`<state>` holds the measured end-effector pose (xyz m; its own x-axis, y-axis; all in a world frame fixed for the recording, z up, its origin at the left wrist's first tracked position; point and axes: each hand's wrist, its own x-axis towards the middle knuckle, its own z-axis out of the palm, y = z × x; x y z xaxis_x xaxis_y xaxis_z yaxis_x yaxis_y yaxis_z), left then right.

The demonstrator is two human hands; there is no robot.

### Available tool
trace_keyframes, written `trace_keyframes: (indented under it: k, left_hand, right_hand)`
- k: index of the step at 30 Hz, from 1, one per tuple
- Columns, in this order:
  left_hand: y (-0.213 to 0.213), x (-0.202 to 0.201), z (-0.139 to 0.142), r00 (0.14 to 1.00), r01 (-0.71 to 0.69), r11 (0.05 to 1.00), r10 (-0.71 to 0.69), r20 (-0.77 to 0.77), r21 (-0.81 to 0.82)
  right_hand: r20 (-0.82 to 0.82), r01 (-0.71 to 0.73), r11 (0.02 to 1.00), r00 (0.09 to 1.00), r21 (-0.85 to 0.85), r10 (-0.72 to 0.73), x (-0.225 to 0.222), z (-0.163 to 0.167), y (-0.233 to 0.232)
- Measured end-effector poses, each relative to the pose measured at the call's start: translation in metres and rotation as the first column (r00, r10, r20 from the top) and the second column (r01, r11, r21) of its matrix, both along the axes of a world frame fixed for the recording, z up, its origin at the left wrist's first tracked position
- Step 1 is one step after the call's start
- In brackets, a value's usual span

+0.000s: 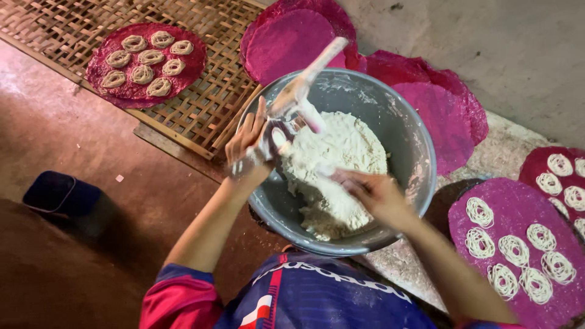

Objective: The person scoops white batter from a large basin into a handheld extruder, then squeezes the extruder to pipe spiral batter nests onto round pink mats on the work table. Filled mats are moved to a slatted wooden rack, and the person reloads the extruder to continue piping more nests.

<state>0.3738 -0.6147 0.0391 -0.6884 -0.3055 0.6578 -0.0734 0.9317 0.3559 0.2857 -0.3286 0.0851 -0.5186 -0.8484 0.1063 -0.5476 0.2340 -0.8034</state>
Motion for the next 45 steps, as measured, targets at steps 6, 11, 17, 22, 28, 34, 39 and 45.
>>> trace_keyframes:
  k: [6,11,17,22,28,34,39,45]
  left_hand:
    - [0.023,0.006,-0.018,0.945,0.285,0.958,-0.275,0.178,-0.033]
    - [0.040,0.010,-0.018,0.749,0.417,0.516,-0.661,0.038,0.749]
    - [0.007,0.026,0.013,0.897,0.305,0.908,-0.376,0.234,0.288]
    - [0.025,0.016,0.013,0.731,0.457,0.408,-0.679,-0.073,0.790]
    - [0.001,0.005,-0.008,0.899,0.187,0.926,-0.296,0.324,0.326]
    - [-0.051,0.005,-0.021,0.896,0.424,0.231,-0.247,-0.369,0.875]
    - [0.052,0.003,-0.040,0.774,0.237,-0.441,-0.453,-0.442,0.866]
    - [0.138,0.002,0.004,0.318,0.786,0.116,-0.918,-0.236,0.608]
  right_hand:
    - [-0.379,0.059,0.756,0.889,0.652,0.257,-0.012,0.039,-0.029]
    - [-0.822,0.062,0.900,0.438,0.431,0.363,0.039,0.051,-0.040]
    - [-0.759,0.215,0.840,0.578,0.498,0.302,0.040,0.147,-0.006]
    - [-0.802,0.214,0.815,0.426,0.539,0.418,0.045,0.102,-0.048]
    - [-0.840,0.151,0.924,0.487,0.351,0.239,0.034,0.073,-0.040]
    - [-0.548,0.059,0.897,0.808,0.437,0.214,0.006,0.084,0.007]
    - [0.221,-0.009,0.807,0.960,-0.590,0.173,-0.015,0.059,-0.001]
    - [0.440,0.235,0.580,0.865,-0.780,0.240,-0.006,0.053,0.064]
